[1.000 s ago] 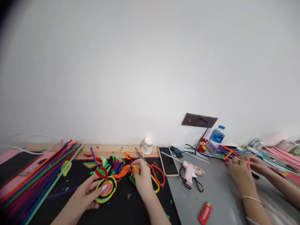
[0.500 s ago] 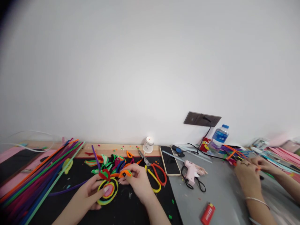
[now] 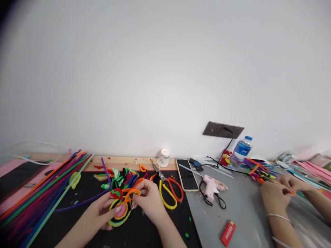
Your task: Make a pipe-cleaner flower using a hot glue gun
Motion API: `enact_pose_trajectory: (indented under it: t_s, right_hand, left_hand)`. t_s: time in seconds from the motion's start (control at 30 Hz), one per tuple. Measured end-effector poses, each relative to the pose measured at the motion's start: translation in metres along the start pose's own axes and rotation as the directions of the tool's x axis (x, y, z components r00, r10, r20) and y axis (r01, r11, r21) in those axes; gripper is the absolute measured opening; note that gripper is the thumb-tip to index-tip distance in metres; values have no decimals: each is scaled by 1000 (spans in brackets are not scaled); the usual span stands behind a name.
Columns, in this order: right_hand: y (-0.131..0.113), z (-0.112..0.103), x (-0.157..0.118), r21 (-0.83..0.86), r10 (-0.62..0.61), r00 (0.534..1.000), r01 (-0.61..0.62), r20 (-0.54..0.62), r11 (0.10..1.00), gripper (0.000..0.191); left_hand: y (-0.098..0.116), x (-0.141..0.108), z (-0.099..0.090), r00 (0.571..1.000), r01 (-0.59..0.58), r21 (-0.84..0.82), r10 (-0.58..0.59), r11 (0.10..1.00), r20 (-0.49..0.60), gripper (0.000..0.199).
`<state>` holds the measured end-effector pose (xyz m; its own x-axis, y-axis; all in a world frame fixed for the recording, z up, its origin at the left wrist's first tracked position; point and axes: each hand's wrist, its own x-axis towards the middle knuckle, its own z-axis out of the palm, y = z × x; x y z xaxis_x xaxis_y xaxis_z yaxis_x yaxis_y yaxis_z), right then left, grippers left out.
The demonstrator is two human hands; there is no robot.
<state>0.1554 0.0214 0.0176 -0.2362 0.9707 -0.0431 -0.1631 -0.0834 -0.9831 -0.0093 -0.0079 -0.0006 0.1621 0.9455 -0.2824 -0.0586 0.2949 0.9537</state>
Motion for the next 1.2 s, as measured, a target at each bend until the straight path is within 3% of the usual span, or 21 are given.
enact_pose_trajectory:
  t_s: [0.13,0.6,1.2]
  right_hand:
    - [3,-2,1,-22,21,1000,-21,-12,1000,17]
    - [14,-3,3,-149,-24,999,17,-44,989,15]
    - [10,-3,2,-239,-76,997,68,-27,969,14]
  left_hand:
    - [0,0,-2,999,5,31,-6,1000,48,42]
    - [-1,-1,0,998,-7,34,5,999,67,37]
    - [-10,4,-4,992,-51,62,44,997,114,35]
